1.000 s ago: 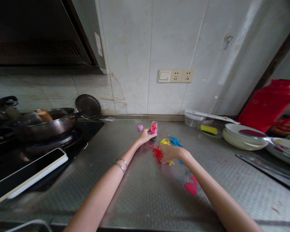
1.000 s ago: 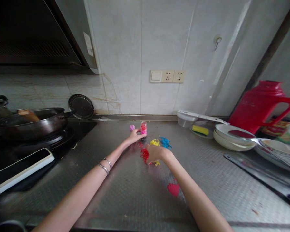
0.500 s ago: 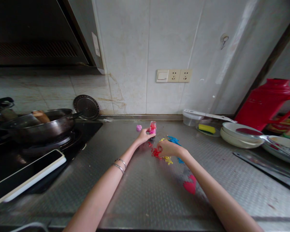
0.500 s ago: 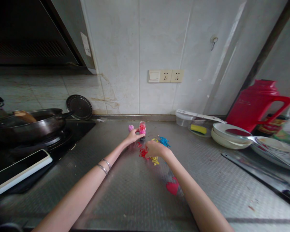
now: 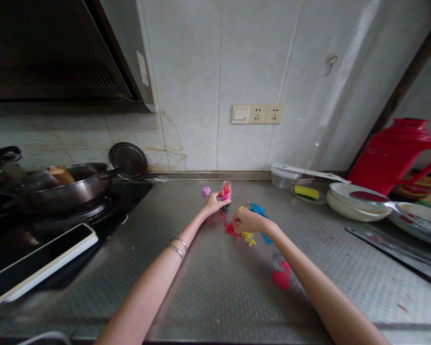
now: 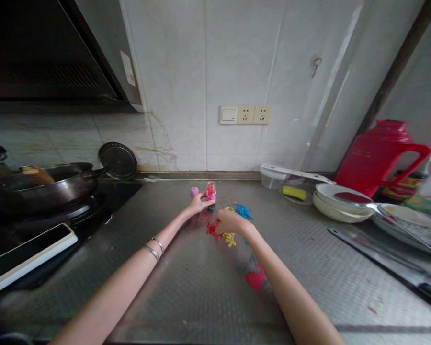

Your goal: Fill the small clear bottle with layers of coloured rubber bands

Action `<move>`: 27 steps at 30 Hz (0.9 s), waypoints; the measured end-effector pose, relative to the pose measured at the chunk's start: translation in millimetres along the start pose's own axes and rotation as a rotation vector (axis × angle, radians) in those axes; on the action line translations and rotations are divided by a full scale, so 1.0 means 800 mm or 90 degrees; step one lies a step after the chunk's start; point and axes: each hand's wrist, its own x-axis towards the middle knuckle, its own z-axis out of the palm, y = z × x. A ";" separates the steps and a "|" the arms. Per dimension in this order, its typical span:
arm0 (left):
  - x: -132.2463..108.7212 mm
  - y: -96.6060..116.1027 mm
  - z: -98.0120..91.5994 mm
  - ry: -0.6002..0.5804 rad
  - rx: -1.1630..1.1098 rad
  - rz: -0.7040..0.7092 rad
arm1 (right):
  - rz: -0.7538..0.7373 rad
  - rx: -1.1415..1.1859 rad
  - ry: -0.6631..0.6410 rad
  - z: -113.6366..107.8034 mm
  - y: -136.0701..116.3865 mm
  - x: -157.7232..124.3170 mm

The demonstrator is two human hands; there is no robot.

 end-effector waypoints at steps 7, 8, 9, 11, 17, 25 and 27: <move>0.000 0.001 0.000 0.001 -0.006 0.006 | -0.021 0.096 0.004 -0.001 0.007 0.001; 0.000 0.001 0.000 0.000 -0.007 0.006 | -0.031 0.120 0.008 -0.002 0.008 0.001; 0.000 0.001 0.000 -0.001 -0.008 0.007 | -0.037 0.143 0.015 -0.003 0.010 0.001; 0.000 0.000 0.000 -0.003 -0.005 0.013 | -0.038 0.186 0.029 -0.005 0.012 0.000; 0.000 -0.003 0.000 0.001 0.014 0.012 | -0.029 0.286 0.045 -0.006 0.017 0.001; -0.003 0.002 -0.001 -0.002 -0.005 0.030 | -0.036 0.306 0.078 -0.012 0.018 0.006; -0.004 0.004 -0.001 -0.004 -0.001 0.033 | -0.049 0.310 0.088 -0.020 0.021 0.009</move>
